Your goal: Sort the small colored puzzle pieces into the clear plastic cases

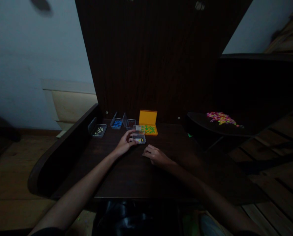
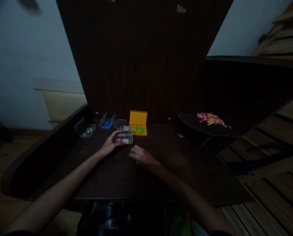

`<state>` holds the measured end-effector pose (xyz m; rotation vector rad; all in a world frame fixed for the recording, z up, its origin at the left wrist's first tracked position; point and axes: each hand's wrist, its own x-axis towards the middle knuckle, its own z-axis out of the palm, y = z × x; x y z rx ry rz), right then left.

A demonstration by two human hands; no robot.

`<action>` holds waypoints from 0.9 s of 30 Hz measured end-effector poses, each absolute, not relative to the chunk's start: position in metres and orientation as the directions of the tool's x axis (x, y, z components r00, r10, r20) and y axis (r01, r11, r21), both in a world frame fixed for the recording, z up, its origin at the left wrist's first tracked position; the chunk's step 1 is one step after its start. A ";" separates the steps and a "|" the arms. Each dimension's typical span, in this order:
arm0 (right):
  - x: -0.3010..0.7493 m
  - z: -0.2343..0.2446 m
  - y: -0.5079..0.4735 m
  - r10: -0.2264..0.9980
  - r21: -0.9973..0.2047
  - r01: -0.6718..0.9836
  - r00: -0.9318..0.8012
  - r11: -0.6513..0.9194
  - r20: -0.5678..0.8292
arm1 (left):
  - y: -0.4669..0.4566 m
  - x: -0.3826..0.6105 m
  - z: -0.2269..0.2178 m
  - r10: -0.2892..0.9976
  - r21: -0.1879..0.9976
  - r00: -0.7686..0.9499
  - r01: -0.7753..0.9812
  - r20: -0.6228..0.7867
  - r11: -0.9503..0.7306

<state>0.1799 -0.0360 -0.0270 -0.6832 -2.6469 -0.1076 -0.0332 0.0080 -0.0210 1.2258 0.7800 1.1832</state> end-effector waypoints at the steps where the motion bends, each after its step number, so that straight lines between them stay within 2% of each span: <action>1: 0.180 -0.028 -0.036 0.449 -0.025 0.481 -0.797 0.877 0.405 | 0.008 -0.033 -0.021 0.956 0.964 0.257 -0.254 0.141 -0.074; 11: 0.182 -0.033 -0.038 0.444 -0.055 0.479 -0.757 0.876 0.479 | 0.008 -0.032 -0.022 0.953 0.962 0.274 -0.269 0.129 -0.053; 16: 0.185 -0.022 -0.033 0.466 -0.143 0.498 -0.617 0.855 0.634 | 0.009 -0.031 -0.023 0.949 0.961 0.286 -0.272 0.134 -0.054; 20: 0.181 -0.002 -0.023 0.506 -0.225 0.516 -0.506 0.827 0.699 | 0.008 -0.030 -0.024 0.940 0.962 0.313 -0.268 0.132 -0.045; 27: 0.162 0.012 0.003 0.554 -0.293 0.495 -0.539 0.818 0.635 | -0.001 -0.027 -0.019 0.916 0.966 0.376 -0.256 0.140 -0.043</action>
